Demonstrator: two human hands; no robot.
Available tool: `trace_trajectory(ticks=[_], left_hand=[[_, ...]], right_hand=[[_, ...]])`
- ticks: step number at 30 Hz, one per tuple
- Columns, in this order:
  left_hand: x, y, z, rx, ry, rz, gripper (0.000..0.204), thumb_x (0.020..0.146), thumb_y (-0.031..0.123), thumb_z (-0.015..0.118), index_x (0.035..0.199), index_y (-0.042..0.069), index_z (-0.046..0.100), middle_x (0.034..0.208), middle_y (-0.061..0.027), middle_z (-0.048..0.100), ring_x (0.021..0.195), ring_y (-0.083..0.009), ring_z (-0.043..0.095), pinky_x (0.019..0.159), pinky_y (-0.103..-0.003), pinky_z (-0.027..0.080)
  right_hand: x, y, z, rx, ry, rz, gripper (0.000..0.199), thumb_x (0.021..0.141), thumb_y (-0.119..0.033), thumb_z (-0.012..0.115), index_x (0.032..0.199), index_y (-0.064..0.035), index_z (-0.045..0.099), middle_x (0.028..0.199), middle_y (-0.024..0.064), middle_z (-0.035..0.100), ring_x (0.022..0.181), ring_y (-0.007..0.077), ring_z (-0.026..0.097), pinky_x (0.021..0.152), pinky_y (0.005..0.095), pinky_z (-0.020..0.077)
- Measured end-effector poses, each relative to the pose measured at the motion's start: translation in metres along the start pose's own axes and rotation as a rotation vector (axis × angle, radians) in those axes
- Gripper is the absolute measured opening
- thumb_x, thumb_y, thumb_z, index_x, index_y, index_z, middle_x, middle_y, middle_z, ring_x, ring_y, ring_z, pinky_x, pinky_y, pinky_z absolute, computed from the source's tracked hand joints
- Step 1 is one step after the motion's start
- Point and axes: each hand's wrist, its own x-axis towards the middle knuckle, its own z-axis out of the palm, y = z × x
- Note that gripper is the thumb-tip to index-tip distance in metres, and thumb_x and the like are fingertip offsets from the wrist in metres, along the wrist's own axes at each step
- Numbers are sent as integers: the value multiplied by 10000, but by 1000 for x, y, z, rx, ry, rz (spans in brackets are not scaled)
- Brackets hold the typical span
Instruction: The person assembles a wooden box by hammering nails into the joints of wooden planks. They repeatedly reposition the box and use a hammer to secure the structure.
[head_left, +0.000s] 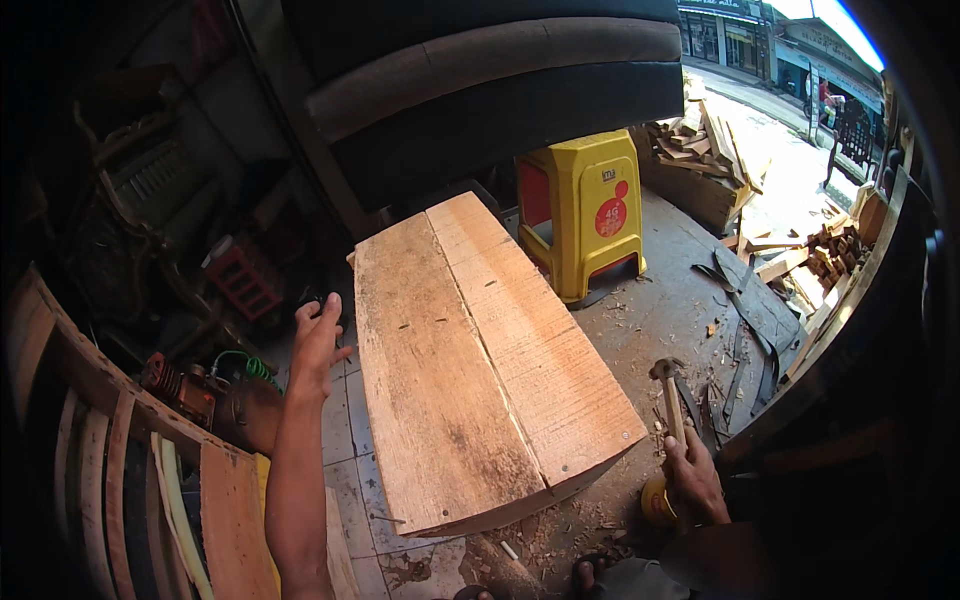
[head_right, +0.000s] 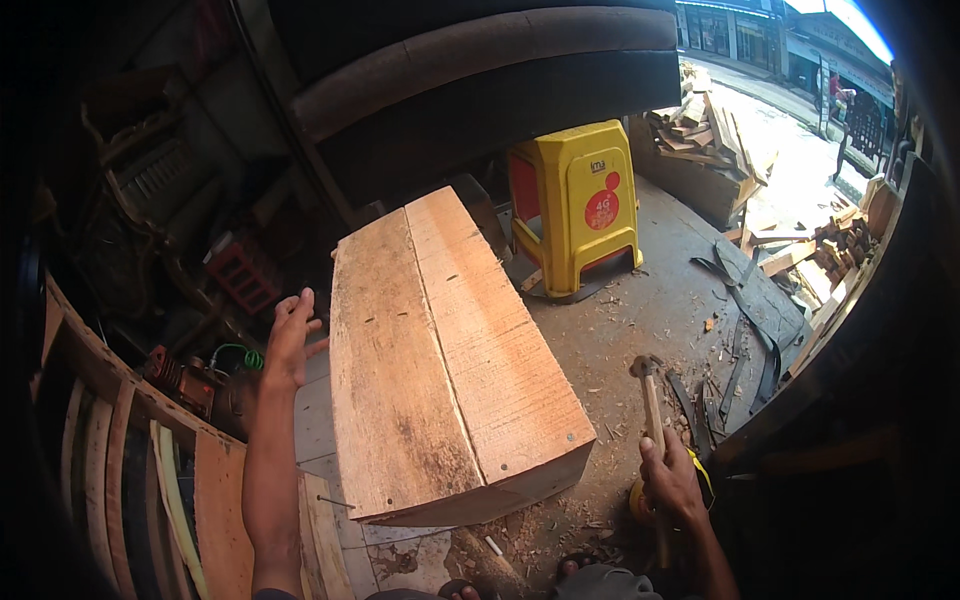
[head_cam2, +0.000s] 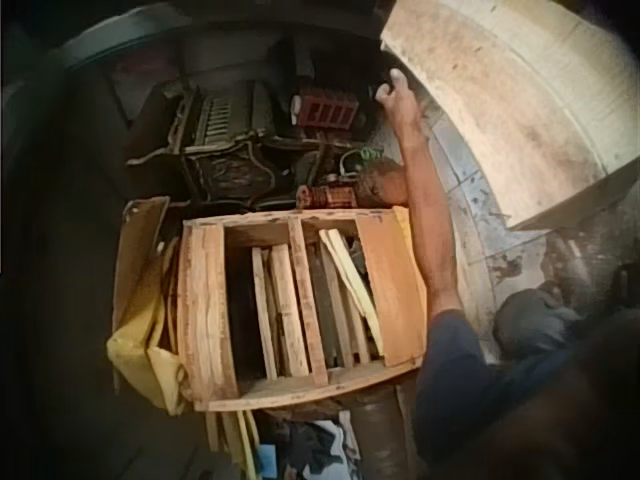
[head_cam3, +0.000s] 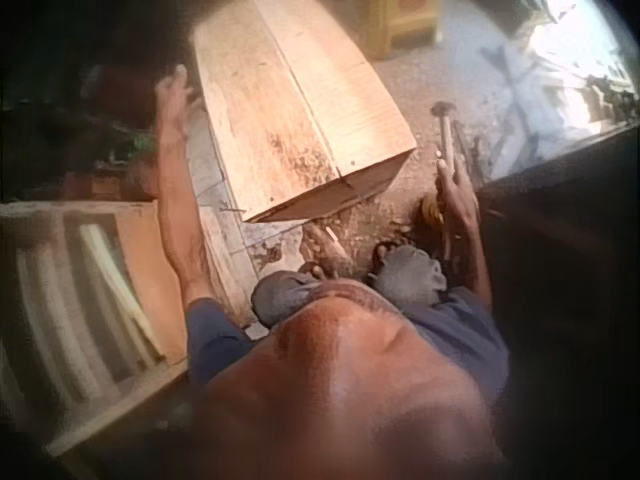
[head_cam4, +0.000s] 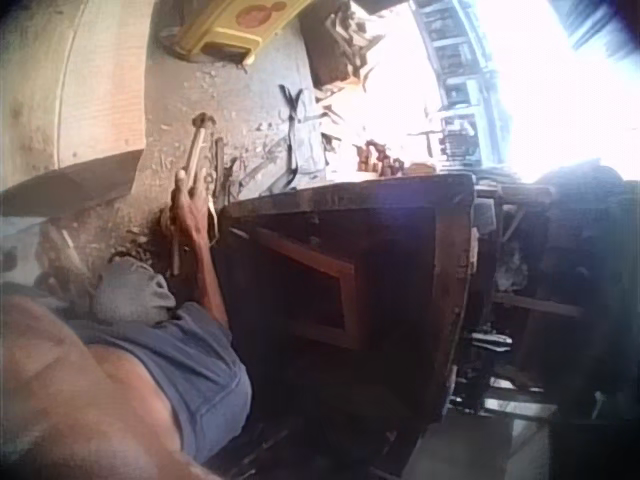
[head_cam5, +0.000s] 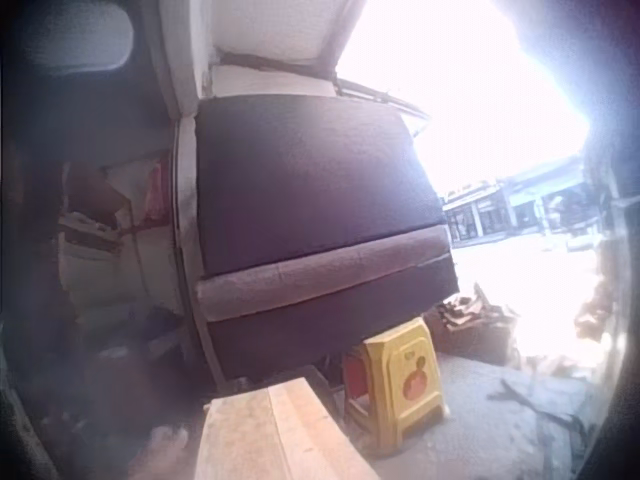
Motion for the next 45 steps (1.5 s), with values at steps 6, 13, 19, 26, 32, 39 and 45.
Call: trace_trajectory(ticks=[6,13,19,26,32,39,45], left_hand=[[153,-6,35,-79,94,-230,1053,879,667,706,1563,-42,334,1639,-327,227,1447,-383,389,1081,-553,446],[220,-25,23,-383,-634,-132,540,1071,440,496,1356,-4,612,1286,-166,695,1126,-290,688,987,-424,536],[226,-45,5,-433,-477,-168,485,1073,392,490,1335,7,625,1259,-166,709,1082,-295,705,967,-428,545],[218,-43,-5,-476,-439,-91,482,1077,390,477,1296,-2,654,1246,-159,717,1093,-290,700,963,-415,539],[241,-67,-1,-353,-259,-50,498,1054,414,534,1268,-11,682,1258,-139,715,1095,-239,681,987,-358,499],[227,-38,54,100,80,122,455,998,418,636,1231,37,724,1238,-136,717,1071,-247,671,953,-392,499],[233,-43,27,-202,-46,132,486,990,426,635,1231,12,721,1235,-156,713,1058,-262,682,960,-410,496]], right_hand=[[127,-78,41,214,-263,-241,402,1088,-456,477,1142,-60,517,754,-2,512,541,96,539,444,290,478],[203,-188,118,514,-315,-229,398,1113,-472,354,1073,-85,439,731,23,488,511,135,519,434,313,469],[214,-189,138,398,-481,-190,441,1107,-468,348,1081,-45,469,761,73,522,564,168,557,476,357,499],[230,-199,148,245,-536,-248,424,1105,-476,351,1113,-68,464,783,77,539,543,169,544,474,377,501],[206,-197,147,32,-503,-200,403,1097,-476,406,1002,-92,485,735,6,497,547,105,504,469,304,444],[106,-189,53,-92,-29,-283,385,1077,-502,491,1093,-121,541,665,-59,424,469,34,408,402,227,355],[-16,-175,10,-22,165,-682,409,1076,-427,505,1191,-36,542,703,-23,480,506,46,444,436,225,383]])
